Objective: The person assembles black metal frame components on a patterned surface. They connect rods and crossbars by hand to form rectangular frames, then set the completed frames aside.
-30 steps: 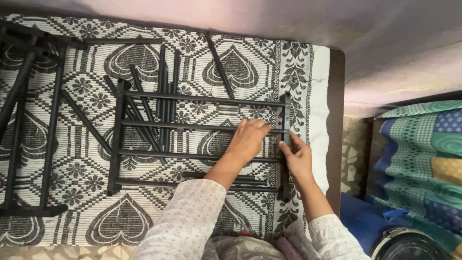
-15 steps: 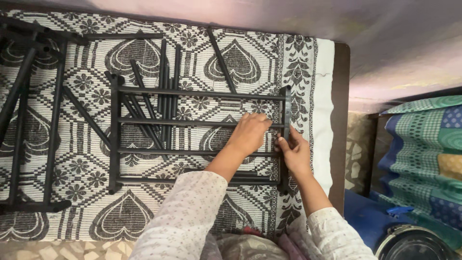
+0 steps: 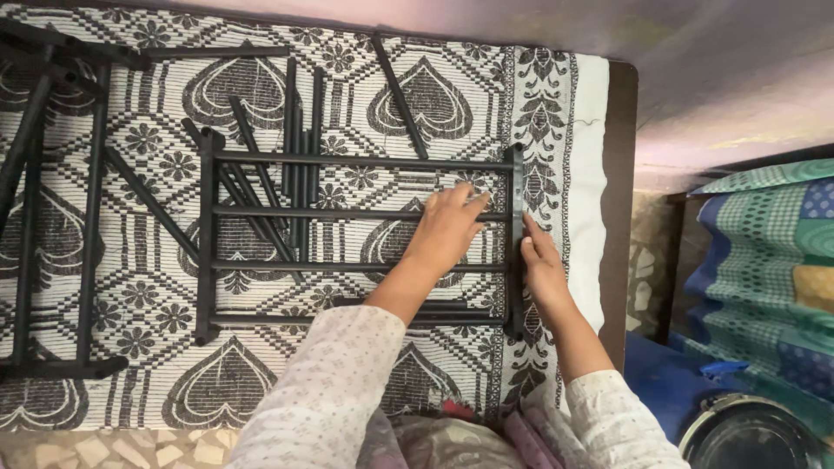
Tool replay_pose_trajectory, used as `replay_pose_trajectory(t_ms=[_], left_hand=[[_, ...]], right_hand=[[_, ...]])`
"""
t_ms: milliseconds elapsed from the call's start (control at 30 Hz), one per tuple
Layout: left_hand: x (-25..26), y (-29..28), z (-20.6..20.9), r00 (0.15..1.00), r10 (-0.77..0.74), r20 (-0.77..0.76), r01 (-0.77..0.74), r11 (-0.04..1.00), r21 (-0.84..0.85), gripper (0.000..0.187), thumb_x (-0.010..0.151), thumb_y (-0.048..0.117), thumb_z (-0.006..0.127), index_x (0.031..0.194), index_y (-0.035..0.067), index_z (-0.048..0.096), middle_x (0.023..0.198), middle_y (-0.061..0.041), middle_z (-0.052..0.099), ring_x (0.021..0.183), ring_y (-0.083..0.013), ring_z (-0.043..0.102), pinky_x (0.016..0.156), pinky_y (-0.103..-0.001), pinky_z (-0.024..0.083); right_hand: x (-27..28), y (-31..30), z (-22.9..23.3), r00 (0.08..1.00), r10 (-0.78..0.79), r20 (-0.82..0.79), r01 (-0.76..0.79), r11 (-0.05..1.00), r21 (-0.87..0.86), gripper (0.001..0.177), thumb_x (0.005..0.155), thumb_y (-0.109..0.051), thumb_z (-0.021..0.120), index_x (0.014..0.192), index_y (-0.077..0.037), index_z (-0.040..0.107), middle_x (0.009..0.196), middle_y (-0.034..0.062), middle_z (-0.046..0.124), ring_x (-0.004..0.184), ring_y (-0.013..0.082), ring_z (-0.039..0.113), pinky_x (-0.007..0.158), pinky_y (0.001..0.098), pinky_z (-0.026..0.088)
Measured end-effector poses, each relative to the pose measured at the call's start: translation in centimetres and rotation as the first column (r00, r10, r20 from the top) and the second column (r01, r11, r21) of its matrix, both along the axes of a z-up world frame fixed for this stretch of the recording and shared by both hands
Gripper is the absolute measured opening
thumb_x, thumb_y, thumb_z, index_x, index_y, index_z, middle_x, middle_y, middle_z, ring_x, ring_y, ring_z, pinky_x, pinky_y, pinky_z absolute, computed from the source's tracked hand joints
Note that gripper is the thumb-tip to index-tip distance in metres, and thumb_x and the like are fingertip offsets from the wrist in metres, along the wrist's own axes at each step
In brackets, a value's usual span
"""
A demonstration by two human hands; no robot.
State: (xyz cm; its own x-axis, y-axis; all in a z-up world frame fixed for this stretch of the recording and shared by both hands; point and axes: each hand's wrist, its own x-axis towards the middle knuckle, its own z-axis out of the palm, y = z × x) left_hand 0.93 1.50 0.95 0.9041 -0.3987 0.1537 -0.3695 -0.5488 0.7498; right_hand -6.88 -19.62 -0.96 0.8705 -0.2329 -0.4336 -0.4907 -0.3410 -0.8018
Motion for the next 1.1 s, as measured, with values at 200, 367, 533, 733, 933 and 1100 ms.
replay_pose_trajectory(t_ms=[200,367,533,733,933,1100], left_hand=[[-3.7,1.6,2.6,0.942,-0.227,-0.246,0.290,0.921,0.261,0.033,0.092,0.025,0.072,0.117,0.004,0.067,0.109,-0.010,0.061,0.109,-0.0259,0.056,0.097,-0.044,0.043],[-5.8,1.2,-0.7,0.970,-0.234,-0.067,0.242,0.900,0.361,0.032,0.078,0.000,0.069,0.108,0.010,0.067,0.111,-0.004,0.065,0.114,-0.0222,0.060,0.102,-0.038,0.046],[-6.4,1.1,-2.4,0.973,-0.203,-0.112,0.224,0.948,0.226,0.023,0.084,0.005,0.069,0.106,0.008,0.065,0.106,-0.008,0.067,0.107,-0.0274,0.065,0.095,-0.043,0.050],[-6.5,1.1,-2.7,0.975,-0.182,-0.127,0.194,0.977,0.089,0.010,0.090,0.009,0.068,0.099,0.006,0.067,0.101,-0.011,0.069,0.103,-0.0300,0.066,0.093,-0.044,0.052],[-6.0,1.3,-3.1,0.962,-0.215,-0.169,0.224,0.974,0.031,0.009,0.090,0.010,0.067,0.097,0.004,0.069,0.100,-0.012,0.069,0.100,-0.0304,0.067,0.095,-0.043,0.052],[-5.9,1.3,-3.1,0.958,-0.231,-0.169,0.241,0.970,0.036,0.011,0.091,0.011,0.067,0.099,0.004,0.070,0.101,-0.012,0.070,0.099,-0.0301,0.068,0.094,-0.042,0.053]], right_hand=[[-2.8,-0.4,0.8,0.998,-0.005,-0.069,0.015,0.990,0.141,0.067,0.089,-0.004,0.071,0.152,-0.005,0.048,0.119,0.0102,0.060,0.106,0.0173,0.059,0.092,0.0291,0.052],[-3.8,0.2,0.4,0.999,0.003,-0.040,0.004,0.984,0.180,0.070,0.087,0.000,0.073,0.151,0.003,0.044,0.116,0.0068,0.068,0.101,0.0125,0.064,0.091,0.0262,0.053],[-4.3,0.1,-0.7,1.000,-0.025,-0.006,0.026,0.980,0.198,0.067,0.090,0.001,0.071,0.152,0.005,0.045,0.114,0.0072,0.069,0.098,0.0122,0.063,0.089,0.0262,0.053],[-4.4,0.2,-0.7,0.999,-0.025,-0.034,0.032,0.973,0.227,0.064,0.092,0.000,0.068,0.152,0.004,0.045,0.113,0.0072,0.071,0.094,0.0115,0.064,0.083,0.0267,0.055],[-4.3,0.7,-0.3,1.000,-0.012,-0.004,0.013,0.971,0.237,0.059,0.094,0.001,0.064,0.150,0.005,0.046,0.116,0.0060,0.070,0.098,0.0105,0.064,0.083,0.0261,0.055],[-4.0,1.2,0.5,1.000,0.011,-0.014,-0.009,0.986,0.166,0.060,0.098,-0.001,0.064,0.155,0.002,0.047,0.106,0.0088,0.067,0.090,0.0125,0.060,0.080,0.0268,0.052]])
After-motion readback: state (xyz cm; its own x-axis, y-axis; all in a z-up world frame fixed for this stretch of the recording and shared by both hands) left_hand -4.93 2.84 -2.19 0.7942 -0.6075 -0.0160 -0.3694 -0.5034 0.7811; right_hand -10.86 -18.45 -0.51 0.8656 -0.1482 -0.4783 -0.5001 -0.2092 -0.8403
